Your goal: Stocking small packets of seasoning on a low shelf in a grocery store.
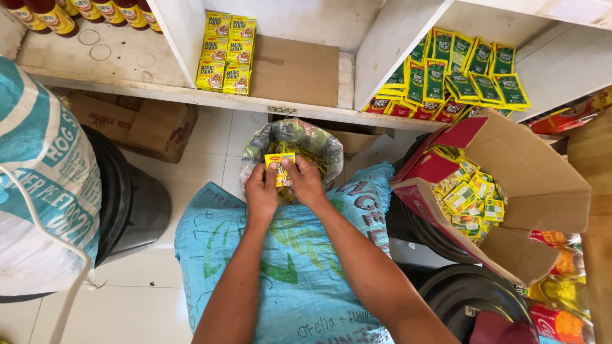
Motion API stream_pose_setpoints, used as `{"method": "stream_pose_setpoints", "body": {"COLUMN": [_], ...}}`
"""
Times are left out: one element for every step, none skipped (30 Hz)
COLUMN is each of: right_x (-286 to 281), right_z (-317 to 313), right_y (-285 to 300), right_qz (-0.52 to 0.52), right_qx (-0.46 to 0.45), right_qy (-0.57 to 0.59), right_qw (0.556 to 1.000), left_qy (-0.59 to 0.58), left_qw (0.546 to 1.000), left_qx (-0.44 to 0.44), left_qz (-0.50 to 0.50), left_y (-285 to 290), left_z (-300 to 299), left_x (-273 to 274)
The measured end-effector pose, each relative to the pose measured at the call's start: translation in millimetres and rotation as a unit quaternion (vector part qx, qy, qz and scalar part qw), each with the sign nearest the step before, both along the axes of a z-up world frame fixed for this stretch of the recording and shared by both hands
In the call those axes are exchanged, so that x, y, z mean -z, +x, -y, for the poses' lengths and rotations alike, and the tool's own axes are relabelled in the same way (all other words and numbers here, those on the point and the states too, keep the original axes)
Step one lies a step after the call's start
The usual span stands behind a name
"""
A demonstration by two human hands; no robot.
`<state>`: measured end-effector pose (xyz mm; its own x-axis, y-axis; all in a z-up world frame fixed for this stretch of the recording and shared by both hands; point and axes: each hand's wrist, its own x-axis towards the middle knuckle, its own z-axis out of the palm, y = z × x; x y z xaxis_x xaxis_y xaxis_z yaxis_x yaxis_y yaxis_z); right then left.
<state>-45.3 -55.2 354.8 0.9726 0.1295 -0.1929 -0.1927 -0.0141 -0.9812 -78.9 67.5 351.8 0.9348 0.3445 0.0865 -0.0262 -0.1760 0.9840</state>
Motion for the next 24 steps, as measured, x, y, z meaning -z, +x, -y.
{"method": "stream_pose_setpoints", "body": {"right_x": [-1,-3,-4,-2,0,3,-1,-4,-7,-7,-6,-6,-6,-6,-5,-10,-16,-21,-17,-13,-9,0,8,15], "right_z": [0,1,1,1,1,1,0,-1,-1,-1,0,0,0,0,-1,0,0,1,0,0,0,3,5,7], "right_y": [1,1,1,1,1,-1,-1,-1,-1,-1,-1,0,0,0,0,-1,-2,-2,-1,-1,-1,1,2,5], "right_qz": [0.001,0.012,0.023,0.024,0.031,0.037,0.036,0.024,0.013,0.012,0.029,0.046,0.046,0.045,0.044,0.044,0.045,0.047,0.047,0.040,0.033,0.032,0.069,0.107], "right_qx": [0.001,0.000,0.000,0.000,0.002,0.004,0.003,0.007,0.010,0.010,0.005,0.000,-0.001,0.003,0.007,0.006,0.000,-0.007,-0.008,-0.002,0.003,0.003,0.009,0.015], "right_qy": [0.000,-0.004,-0.008,-0.008,-0.004,-0.001,-0.001,-0.005,-0.010,-0.010,-0.004,0.002,0.002,-0.001,-0.005,-0.005,0.003,0.011,0.011,0.016,0.022,0.022,0.029,0.037], "right_qw": [1.000,1.000,1.000,1.000,1.000,0.999,0.999,1.000,1.000,1.000,1.000,0.999,0.999,0.999,0.999,0.999,0.999,0.999,0.999,0.999,0.999,0.999,0.997,0.993], "left_qy": [0.000,-0.058,-0.115,-0.115,-0.140,-0.165,-0.165,-0.179,-0.193,-0.193,-0.204,-0.214,-0.214,-0.205,-0.195,-0.195,-0.236,-0.277,-0.277,-0.248,-0.218,-0.218,-0.189,-0.160], "left_qw": [1.000,0.998,0.992,0.992,0.989,0.984,0.984,0.982,0.979,0.979,0.976,0.974,0.974,0.976,0.979,0.979,0.970,0.959,0.959,0.968,0.975,0.975,0.981,0.987], "left_qx": [0.001,0.008,0.016,0.016,0.034,0.053,0.052,0.050,0.049,0.048,0.053,0.057,0.057,0.056,0.055,0.055,0.053,0.051,0.051,0.045,0.040,0.040,0.034,0.028], "left_qz": [0.001,-0.025,-0.051,-0.050,-0.044,-0.040,-0.041,-0.043,-0.045,-0.046,-0.049,-0.052,-0.052,-0.038,-0.023,-0.024,-0.034,-0.045,-0.045,-0.021,0.004,0.003,0.001,0.001], "left_y": [1,2,3,3,3,2,3,3,4,4,4,4,5,5,5,5,5,5,6,6,6,5,4,4], "left_z": [1,2,3,2,1,1,1,2,2,1,0,-1,-1,-1,-1,-1,-1,-1,-3,-4,-5,-5,-5,-5], "left_x": [3,5,8,7,6,6,5,5,5,7,9,11,15,19,23,15,7,-1,1,3,5,2,-1,-4]}}
